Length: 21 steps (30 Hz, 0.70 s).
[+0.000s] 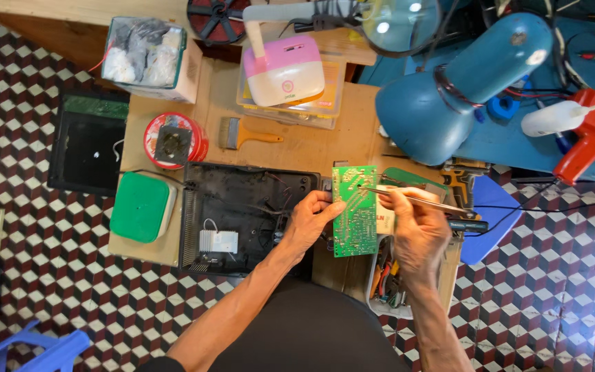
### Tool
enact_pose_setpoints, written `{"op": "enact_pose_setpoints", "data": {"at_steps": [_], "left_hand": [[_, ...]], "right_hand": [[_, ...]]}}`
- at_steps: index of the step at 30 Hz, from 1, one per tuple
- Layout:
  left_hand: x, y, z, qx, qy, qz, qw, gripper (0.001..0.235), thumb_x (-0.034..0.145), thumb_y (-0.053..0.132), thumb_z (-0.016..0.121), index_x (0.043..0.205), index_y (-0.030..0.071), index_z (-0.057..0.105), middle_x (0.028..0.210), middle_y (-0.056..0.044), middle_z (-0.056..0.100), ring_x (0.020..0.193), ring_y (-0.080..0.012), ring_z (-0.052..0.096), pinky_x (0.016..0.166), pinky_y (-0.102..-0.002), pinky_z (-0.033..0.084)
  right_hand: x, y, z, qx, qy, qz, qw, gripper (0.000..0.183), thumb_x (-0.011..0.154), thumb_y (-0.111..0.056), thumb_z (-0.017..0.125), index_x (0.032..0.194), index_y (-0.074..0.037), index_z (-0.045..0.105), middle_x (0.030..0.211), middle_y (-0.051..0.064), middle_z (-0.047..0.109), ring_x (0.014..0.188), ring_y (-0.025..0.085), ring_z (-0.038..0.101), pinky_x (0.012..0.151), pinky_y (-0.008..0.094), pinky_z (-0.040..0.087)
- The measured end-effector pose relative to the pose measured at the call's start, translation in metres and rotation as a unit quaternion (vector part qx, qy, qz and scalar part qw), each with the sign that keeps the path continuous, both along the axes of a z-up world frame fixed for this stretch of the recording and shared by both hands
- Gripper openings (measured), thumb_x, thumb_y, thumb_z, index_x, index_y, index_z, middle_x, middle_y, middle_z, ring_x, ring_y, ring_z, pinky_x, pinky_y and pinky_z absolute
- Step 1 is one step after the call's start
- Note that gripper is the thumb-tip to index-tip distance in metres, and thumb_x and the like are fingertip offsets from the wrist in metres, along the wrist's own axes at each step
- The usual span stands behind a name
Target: The person tests a circuit board with multimeter probes, flips it over, and uses a power drill to remove a heatsink. They then use a screwdriver to adjust components on the board and place the heatsink into a black plastic housing.
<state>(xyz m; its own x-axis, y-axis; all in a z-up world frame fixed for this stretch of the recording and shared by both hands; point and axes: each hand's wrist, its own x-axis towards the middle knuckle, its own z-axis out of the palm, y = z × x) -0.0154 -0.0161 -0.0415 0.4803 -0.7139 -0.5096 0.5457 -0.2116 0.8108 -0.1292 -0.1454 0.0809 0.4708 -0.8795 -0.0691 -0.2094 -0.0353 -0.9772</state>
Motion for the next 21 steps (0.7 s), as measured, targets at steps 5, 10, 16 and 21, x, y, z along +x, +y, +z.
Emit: {"op": "enact_pose_setpoints", "data": {"at_steps": [5,10,16,21], "left_hand": [[-0.03,-0.003,-0.048,-0.036,-0.013,0.053,0.998,0.038,0.094,0.023,0.071,0.122,0.0,0.06,0.099,-0.009,0.072,0.088,-0.0125,0.067,0.077,-0.028,0.054],[-0.074,0.017,-0.059,-0.222,-0.111,0.124,0.961,0.038,0.106,0.026,0.067,0.132,0.0,0.056,0.119,-0.008,0.066,0.116,-0.0121,0.064,0.104,-0.026,0.051],[-0.095,0.0,-0.044,-0.116,0.049,0.154,0.98,0.048,0.096,0.025,0.075,0.129,-0.005,0.057,0.114,-0.013,0.068,0.102,-0.0177,0.069,0.087,-0.032,0.057],[-0.103,0.002,-0.064,-0.117,0.017,0.142,0.983,0.047,0.094,0.026,0.076,0.127,-0.004,0.06,0.105,-0.015,0.071,0.095,-0.0194,0.071,0.082,-0.033,0.06]], "right_hand": [[0.013,0.048,0.025,0.042,-0.043,0.11,0.992,0.016,0.104,-0.007,0.066,0.117,0.001,0.063,0.106,0.011,0.075,0.098,0.016,0.075,0.092,0.03,0.062],[0.053,0.108,-0.014,-0.014,0.074,0.287,0.955,0.01,0.095,-0.007,0.072,0.103,0.0,0.071,0.087,0.009,0.077,0.081,0.013,0.074,0.073,0.025,0.059],[0.081,0.158,-0.061,0.066,0.142,0.345,0.925,0.015,0.096,-0.016,0.071,0.102,-0.002,0.072,0.084,0.006,0.075,0.08,0.01,0.07,0.074,0.025,0.056],[0.09,0.177,-0.088,0.0,0.233,0.423,0.875,0.019,0.094,-0.018,0.071,0.104,-0.002,0.072,0.08,0.006,0.075,0.073,0.011,0.071,0.068,0.029,0.055]]}}
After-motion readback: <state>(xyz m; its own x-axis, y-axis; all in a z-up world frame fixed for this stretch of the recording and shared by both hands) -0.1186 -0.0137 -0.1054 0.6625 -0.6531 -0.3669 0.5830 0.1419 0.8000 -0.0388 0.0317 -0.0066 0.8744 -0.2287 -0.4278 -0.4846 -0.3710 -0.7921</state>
